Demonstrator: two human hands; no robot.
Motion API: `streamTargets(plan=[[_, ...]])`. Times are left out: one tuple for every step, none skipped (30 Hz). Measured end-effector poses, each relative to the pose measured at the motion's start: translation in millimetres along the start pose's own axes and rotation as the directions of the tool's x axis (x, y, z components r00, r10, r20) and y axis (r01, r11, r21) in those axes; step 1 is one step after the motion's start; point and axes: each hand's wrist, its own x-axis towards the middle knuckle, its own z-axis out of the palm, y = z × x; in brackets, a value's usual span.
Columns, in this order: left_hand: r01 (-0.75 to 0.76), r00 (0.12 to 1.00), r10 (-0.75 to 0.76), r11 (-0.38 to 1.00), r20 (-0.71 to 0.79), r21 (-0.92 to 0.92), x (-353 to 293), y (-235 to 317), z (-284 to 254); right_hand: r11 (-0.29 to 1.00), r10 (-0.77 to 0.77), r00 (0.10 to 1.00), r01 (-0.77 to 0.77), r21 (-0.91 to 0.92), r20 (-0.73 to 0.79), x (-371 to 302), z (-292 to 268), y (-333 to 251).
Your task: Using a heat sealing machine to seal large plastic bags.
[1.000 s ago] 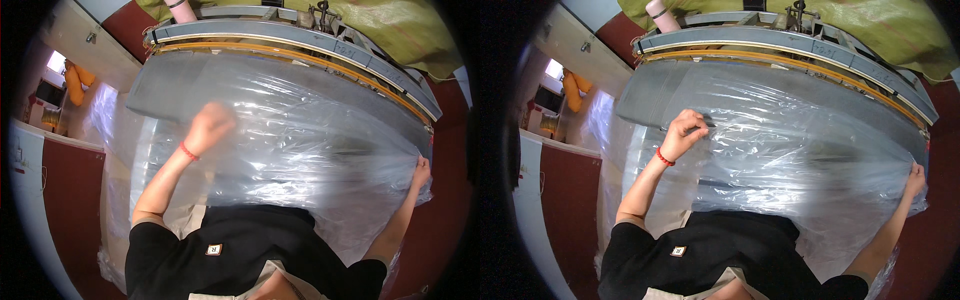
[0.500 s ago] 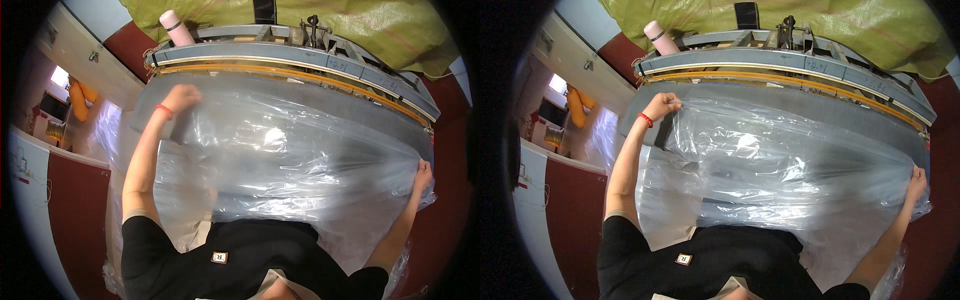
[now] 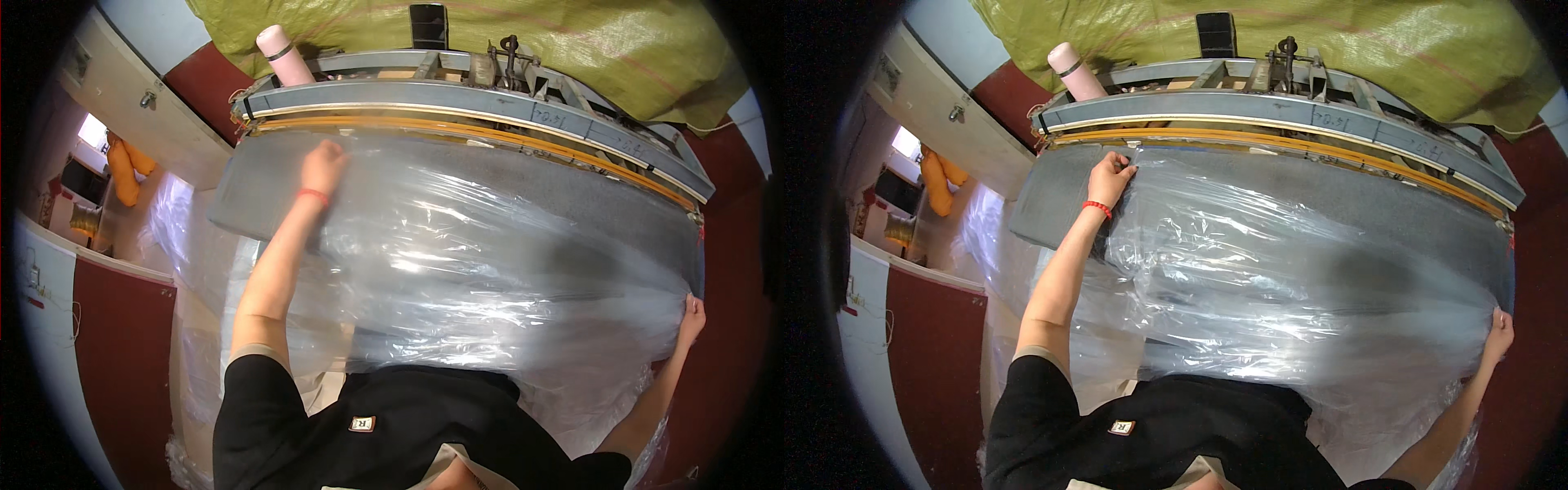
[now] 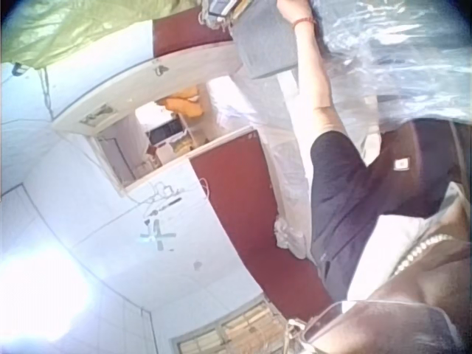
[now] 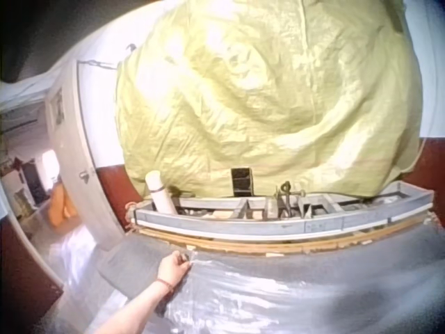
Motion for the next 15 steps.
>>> streamTargets(plan=[[0.010,0.999,-0.007,0.996,-0.038,0.085,-4.0,12.6,-5.9,0.998,-0.005,1.000,0.005,0.059,0.000,-1.9,-2.1,8.2],[0.009,0.999,-0.006,0.997,-0.037,0.082,-6.3,17.3,-8.1,0.998,-0.005,1.000,0.005,0.057,-0.002,-2.8,-4.3,15.3],[-0.116,0.989,0.129,0.980,-0.072,0.162,-7.9,21.0,-9.2,0.997,0.013,1.000,-0.013,0.075,0.000,-3.7,-6.5,22.5],[-0.235,0.960,0.264,0.941,-0.095,0.243,-8.2,22.9,-8.9,0.995,0.031,1.000,-0.031,0.092,0.001,-4.1,-9.0,29.6],[-0.234,0.959,0.265,0.940,-0.098,0.248,-7.1,15.9,-8.2,0.995,0.030,1.000,-0.030,0.097,0.003,-5.3,-8.2,27.3],[-0.370,0.921,0.388,0.889,-0.016,0.269,-4.3,4.6,-7.7,0.986,0.024,0.999,-0.020,0.164,-0.022,-7.4,-8.3,17.7],[-0.499,0.863,0.501,0.821,0.068,0.278,-2.6,-6.3,-6.5,0.973,0.019,0.999,-0.008,0.230,-0.047,-8.1,-7.8,12.1],[-0.477,0.877,0.475,0.840,0.076,0.259,-4.6,-2.2,-4.0,0.974,0.022,0.998,-0.010,0.225,-0.052,-8.2,-11.9,16.2],[-0.481,0.875,0.478,0.839,0.077,0.254,-3.8,1.5,-2.9,0.972,0.039,0.998,-0.025,0.236,-0.055,-6.8,-16.5,22.7],[-0.439,0.897,0.435,0.856,0.081,0.273,-2.9,4.8,-2.5,0.968,0.055,0.997,-0.039,0.246,-0.058,-6.5,-20.3,27.1],[-0.393,0.919,0.386,0.870,0.084,0.298,-4.1,7.5,-3.9,0.968,0.055,0.997,-0.039,0.246,-0.057,-7.4,-20.8,25.4],[-0.392,0.919,0.385,0.870,0.084,0.298,-3.9,11.0,-3.9,0.950,0.098,0.994,-0.076,0.302,-0.057,-7.8,-21.0,22.0],[-0.315,0.949,0.306,0.889,0.081,0.331,-2.5,15.1,-2.8,0.927,0.140,0.989,-0.112,0.358,-0.054,-8.1,-21.0,20.0],[-0.238,0.971,0.227,0.902,0.073,0.360,-1.4,19.1,-1.1,0.928,0.139,0.989,-0.110,0.357,-0.056,-7.6,-23.4,22.3],[-0.238,0.971,0.227,0.903,0.072,0.358,-3.0,22.6,0.6,0.899,0.223,0.974,-0.195,0.393,-0.026,-6.1,-25.9,27.5]])
